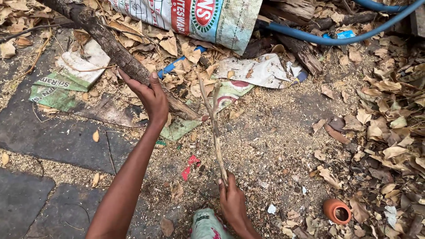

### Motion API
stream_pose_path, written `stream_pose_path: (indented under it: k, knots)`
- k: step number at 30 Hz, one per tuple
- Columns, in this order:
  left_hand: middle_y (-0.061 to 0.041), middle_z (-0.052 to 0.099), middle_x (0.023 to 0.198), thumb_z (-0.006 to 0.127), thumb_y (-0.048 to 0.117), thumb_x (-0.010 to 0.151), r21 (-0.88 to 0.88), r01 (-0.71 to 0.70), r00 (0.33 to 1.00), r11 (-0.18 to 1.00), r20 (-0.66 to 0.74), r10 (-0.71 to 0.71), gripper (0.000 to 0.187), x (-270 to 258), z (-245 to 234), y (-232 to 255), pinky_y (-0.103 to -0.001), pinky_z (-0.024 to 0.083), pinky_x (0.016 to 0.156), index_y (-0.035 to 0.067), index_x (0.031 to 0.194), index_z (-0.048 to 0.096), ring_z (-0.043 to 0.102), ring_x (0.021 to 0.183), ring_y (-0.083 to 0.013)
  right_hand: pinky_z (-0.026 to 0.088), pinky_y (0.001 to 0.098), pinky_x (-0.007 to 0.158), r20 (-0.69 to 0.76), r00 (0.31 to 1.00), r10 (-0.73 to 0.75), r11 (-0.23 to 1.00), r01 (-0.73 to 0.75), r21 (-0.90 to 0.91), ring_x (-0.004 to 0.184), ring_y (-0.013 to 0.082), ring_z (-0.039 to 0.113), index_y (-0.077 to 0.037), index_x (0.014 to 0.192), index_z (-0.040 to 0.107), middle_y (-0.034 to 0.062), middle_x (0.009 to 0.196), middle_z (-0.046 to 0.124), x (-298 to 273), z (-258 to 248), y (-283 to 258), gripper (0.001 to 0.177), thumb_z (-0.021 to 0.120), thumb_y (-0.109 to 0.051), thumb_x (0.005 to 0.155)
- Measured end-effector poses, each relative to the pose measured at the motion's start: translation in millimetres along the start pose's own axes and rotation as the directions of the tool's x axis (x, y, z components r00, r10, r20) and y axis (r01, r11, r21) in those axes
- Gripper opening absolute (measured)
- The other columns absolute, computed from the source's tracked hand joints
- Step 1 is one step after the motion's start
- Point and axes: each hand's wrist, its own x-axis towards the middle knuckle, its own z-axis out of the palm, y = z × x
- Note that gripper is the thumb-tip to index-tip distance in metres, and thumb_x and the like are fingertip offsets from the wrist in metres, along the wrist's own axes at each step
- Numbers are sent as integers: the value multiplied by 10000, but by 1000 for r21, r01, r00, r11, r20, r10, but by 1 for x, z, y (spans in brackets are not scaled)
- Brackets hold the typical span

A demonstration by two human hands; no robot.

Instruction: Breaking and sorting dry sticks and branches on the ground.

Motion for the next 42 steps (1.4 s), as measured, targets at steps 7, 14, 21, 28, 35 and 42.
stream_pose_path:
  k: [7, 14, 21, 28, 35, 42]
  knots:
    - [-224, -170, 1717, 498, 398, 1150, -44, -1, 998, 999, 57, 4, 889, -4, 12, 33, -554, 17, 1352, 100, 1619, -196, -53, 1631, -405, 384, 298, 255, -29, 999, -35, 970, 27, -241, 353, 126, 470, -85, 1402, 429, 63, 614, 602, 27, -10, 54, 376, 437, -179, 1038]
    - [-235, -271, 1662, 524, 453, 1070, -176, 84, 959, 981, 280, -32, 990, -37, 21, 95, -567, 45, 1289, 107, 1575, -255, -123, 1576, -426, 558, 319, 571, 2, 994, -105, 925, 98, -368, 759, 206, 642, -135, 1376, 452, 110, 993, 633, 37, -41, 42, 474, 621, -149, 933]
    - [-214, -332, 1631, 474, 450, 1035, -238, 233, 845, 943, 530, -75, 979, -101, 37, 124, -533, -3, 1261, 101, 1545, -285, -215, 1542, -376, 502, 489, 1028, -140, 990, -4, 829, 82, 553, 1310, 345, 512, -139, 1521, 267, 169, 1498, 417, 18, -123, -74, 948, 774, -211, 723]
    - [-219, -277, 1654, 449, 446, 1048, -184, 162, 785, 969, 620, -13, 945, -130, 47, 135, -555, -4, 1270, 93, 1559, -263, -176, 1556, -374, 459, 522, 1074, -140, 989, 45, 930, 9, 367, 1399, 321, 472, -81, 1460, 453, 165, 1531, 455, 27, -110, -45, 824, 795, -274, 736]
    - [-280, -149, 1651, 432, 482, 1037, -208, 103, 728, 973, 683, 68, 944, -117, 48, 155, -562, 108, 1246, 79, 1562, -241, -18, 1555, -404, 508, 468, 1037, -264, 958, -107, 931, 190, 311, 1294, 357, 539, 37, 1477, 392, 299, 1512, 417, 26, -111, -37, 814, 763, -235, 805]
    - [-230, 406, 1428, 425, 463, 1015, -248, 204, 582, 947, 809, 87, 887, -92, 36, 142, -415, 601, 910, 47, 1592, -105, 614, 1090, -254, 529, 463, 766, -385, 912, -143, 951, 235, 202, 1015, 381, 610, 82, 1490, 409, 359, 1336, 569, 45, -162, -53, 782, 759, -215, 857]
